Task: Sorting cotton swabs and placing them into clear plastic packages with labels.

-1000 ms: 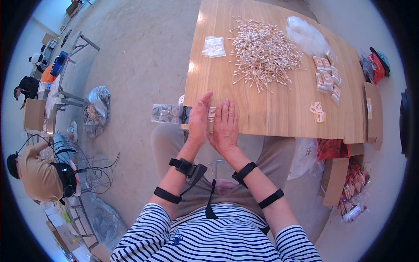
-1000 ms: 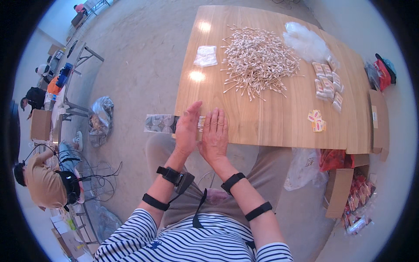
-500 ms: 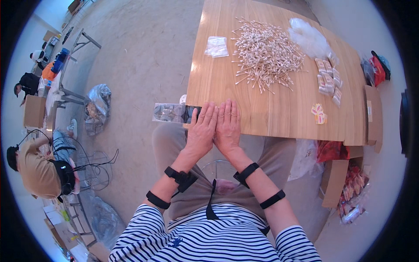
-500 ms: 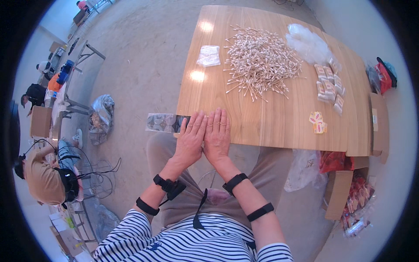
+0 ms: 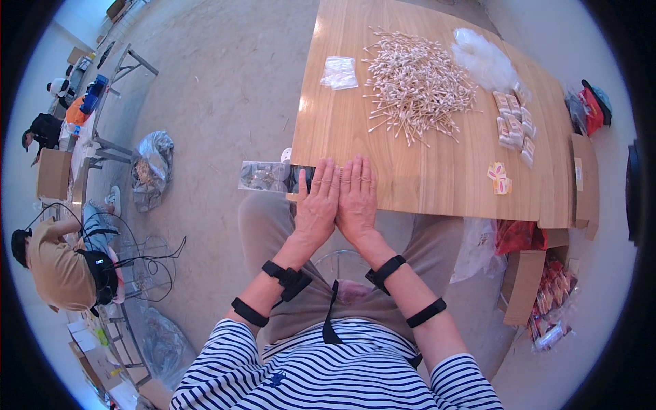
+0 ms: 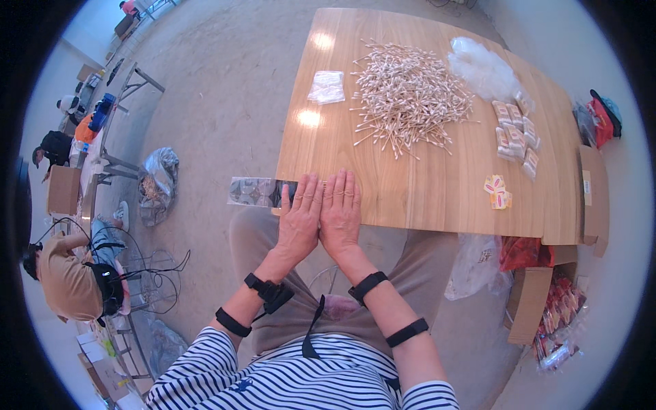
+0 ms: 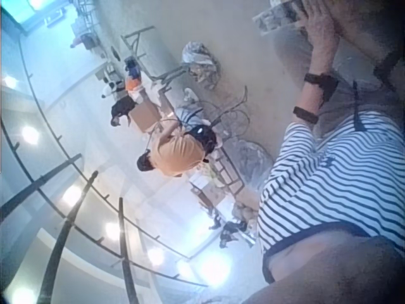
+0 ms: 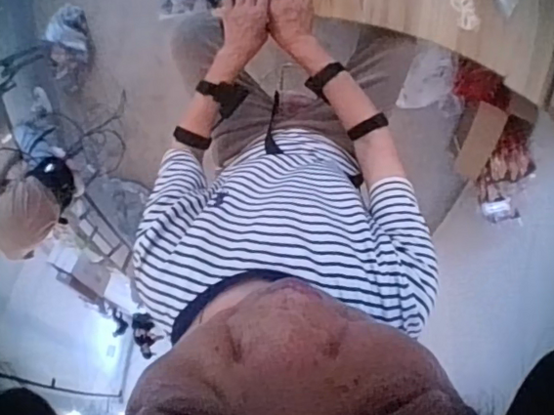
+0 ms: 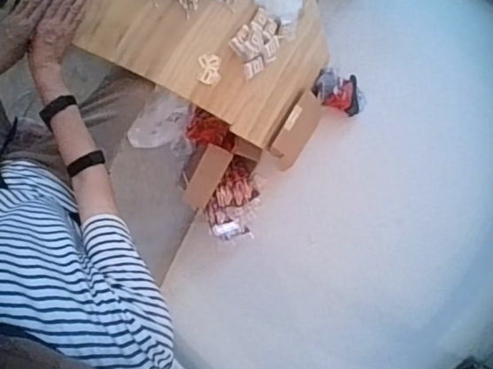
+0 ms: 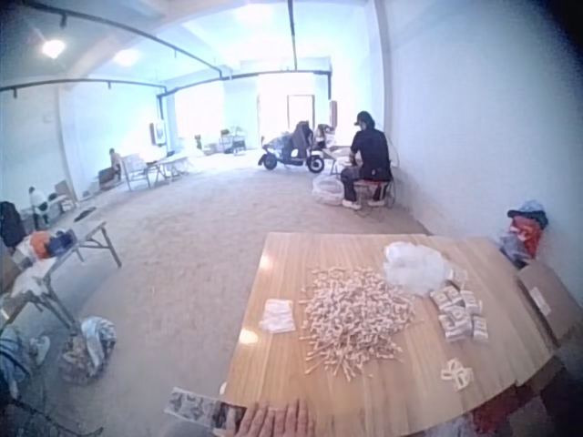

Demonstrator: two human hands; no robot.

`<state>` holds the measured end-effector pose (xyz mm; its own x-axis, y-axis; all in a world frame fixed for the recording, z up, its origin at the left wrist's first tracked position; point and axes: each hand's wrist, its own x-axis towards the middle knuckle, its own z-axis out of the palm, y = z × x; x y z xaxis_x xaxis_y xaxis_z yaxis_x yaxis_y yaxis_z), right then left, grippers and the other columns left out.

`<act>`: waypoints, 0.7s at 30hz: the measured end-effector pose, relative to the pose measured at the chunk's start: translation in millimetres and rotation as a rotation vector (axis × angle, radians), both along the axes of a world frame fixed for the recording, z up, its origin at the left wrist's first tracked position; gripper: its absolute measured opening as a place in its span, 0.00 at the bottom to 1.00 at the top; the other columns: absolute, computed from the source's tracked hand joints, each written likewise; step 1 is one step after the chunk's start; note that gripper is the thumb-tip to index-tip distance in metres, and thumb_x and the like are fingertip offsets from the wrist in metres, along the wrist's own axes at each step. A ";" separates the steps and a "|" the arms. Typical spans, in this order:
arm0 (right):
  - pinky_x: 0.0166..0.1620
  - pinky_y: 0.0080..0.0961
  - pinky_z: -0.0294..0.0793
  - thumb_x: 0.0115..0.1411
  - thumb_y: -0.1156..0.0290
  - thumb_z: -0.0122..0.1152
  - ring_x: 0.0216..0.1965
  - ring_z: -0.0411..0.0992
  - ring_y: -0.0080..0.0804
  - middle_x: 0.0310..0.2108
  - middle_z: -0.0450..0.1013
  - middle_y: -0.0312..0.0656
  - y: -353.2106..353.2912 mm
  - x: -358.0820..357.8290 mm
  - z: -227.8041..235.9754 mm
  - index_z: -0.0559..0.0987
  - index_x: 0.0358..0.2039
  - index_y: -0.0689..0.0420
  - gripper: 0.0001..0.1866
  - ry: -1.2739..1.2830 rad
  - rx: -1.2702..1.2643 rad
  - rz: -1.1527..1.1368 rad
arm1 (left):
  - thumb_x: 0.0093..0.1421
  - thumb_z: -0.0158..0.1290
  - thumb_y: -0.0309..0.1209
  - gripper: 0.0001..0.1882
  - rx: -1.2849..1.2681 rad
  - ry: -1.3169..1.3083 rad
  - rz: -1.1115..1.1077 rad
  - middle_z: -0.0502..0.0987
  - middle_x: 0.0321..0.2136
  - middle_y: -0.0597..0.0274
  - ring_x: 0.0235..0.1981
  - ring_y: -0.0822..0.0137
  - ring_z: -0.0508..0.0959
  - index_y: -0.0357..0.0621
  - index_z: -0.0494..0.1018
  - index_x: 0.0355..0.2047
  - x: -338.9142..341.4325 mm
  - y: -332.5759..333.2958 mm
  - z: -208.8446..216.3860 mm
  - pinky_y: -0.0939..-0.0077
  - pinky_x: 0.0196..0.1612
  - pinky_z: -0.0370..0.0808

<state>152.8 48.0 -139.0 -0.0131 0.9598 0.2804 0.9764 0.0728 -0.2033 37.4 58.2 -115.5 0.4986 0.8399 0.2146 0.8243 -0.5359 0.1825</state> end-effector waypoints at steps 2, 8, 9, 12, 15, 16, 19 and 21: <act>0.72 0.47 0.45 0.59 0.69 0.54 0.72 0.46 0.56 0.69 0.52 0.62 -0.6 0.0 0.8 0.60 0.65 0.70 0.34 0.000 0.005 0.002 | 0.54 0.50 0.26 0.38 -0.005 0.005 -0.003 0.54 0.71 0.49 0.74 0.53 0.49 0.34 0.58 0.67 0.6 1.3 -2.4 0.44 0.71 0.38; 0.72 0.49 0.45 0.50 0.65 0.67 0.73 0.45 0.53 0.69 0.51 0.58 -13.4 22.4 16.8 0.57 0.66 0.68 0.46 0.153 -0.064 -0.027 | 0.55 0.51 0.29 0.40 0.007 0.127 0.004 0.53 0.71 0.50 0.74 0.56 0.48 0.35 0.54 0.69 2.8 1.4 -2.3 0.43 0.71 0.39; 0.72 0.49 0.45 0.47 0.64 0.71 0.73 0.43 0.52 0.70 0.50 0.58 -19.6 29.2 22.3 0.55 0.67 0.68 0.51 0.153 -0.111 -0.043 | 0.55 0.52 0.28 0.40 0.010 0.147 0.017 0.53 0.71 0.50 0.74 0.56 0.48 0.35 0.53 0.69 3.2 0.6 -0.7 0.42 0.71 0.40; 0.71 0.50 0.44 0.41 0.61 0.77 0.74 0.42 0.52 0.71 0.48 0.57 -33.5 42.4 22.2 0.53 0.68 0.68 0.58 0.102 -0.164 -0.077 | 0.55 0.52 0.27 0.40 0.028 0.169 0.037 0.53 0.71 0.51 0.74 0.56 0.49 0.35 0.53 0.69 4.0 -0.4 -1.5 0.42 0.71 0.40; 0.71 0.50 0.44 0.40 0.59 0.78 0.74 0.41 0.52 0.71 0.47 0.57 -37.1 42.1 21.1 0.53 0.68 0.68 0.60 0.044 -0.181 -0.103 | 0.55 0.51 0.26 0.40 0.043 0.162 0.038 0.53 0.71 0.51 0.74 0.56 0.49 0.35 0.53 0.69 4.5 0.2 -3.2 0.42 0.71 0.40; 0.71 0.51 0.44 0.40 0.59 0.78 0.74 0.41 0.51 0.71 0.47 0.57 -37.2 39.9 21.4 0.53 0.68 0.68 0.60 0.034 -0.192 -0.112 | 0.55 0.51 0.26 0.40 0.042 0.148 0.032 0.53 0.71 0.50 0.74 0.56 0.49 0.34 0.53 0.69 4.5 0.3 -3.6 0.41 0.71 0.40; 0.72 0.51 0.40 0.41 0.59 0.77 0.75 0.40 0.50 0.72 0.46 0.55 -34.3 32.5 18.7 0.53 0.68 0.67 0.59 0.031 -0.220 -0.138 | 0.55 0.50 0.26 0.40 0.031 0.147 0.033 0.53 0.71 0.50 0.74 0.55 0.49 0.34 0.52 0.69 5.6 0.1 -3.2 0.41 0.71 0.40; 0.72 0.51 0.40 0.41 0.59 0.77 0.75 0.39 0.50 0.72 0.47 0.56 -32.9 28.7 21.2 0.53 0.68 0.67 0.59 0.026 -0.229 -0.139 | 0.55 0.50 0.25 0.40 0.031 0.144 0.034 0.53 0.71 0.49 0.74 0.55 0.49 0.34 0.52 0.69 6.2 -0.5 -3.3 0.41 0.71 0.40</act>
<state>181.4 15.0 -117.8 0.1278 0.9903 0.0548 0.9681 -0.1126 -0.2239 43.7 57.8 -118.8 0.4970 0.8511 0.1690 0.8587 -0.5104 0.0452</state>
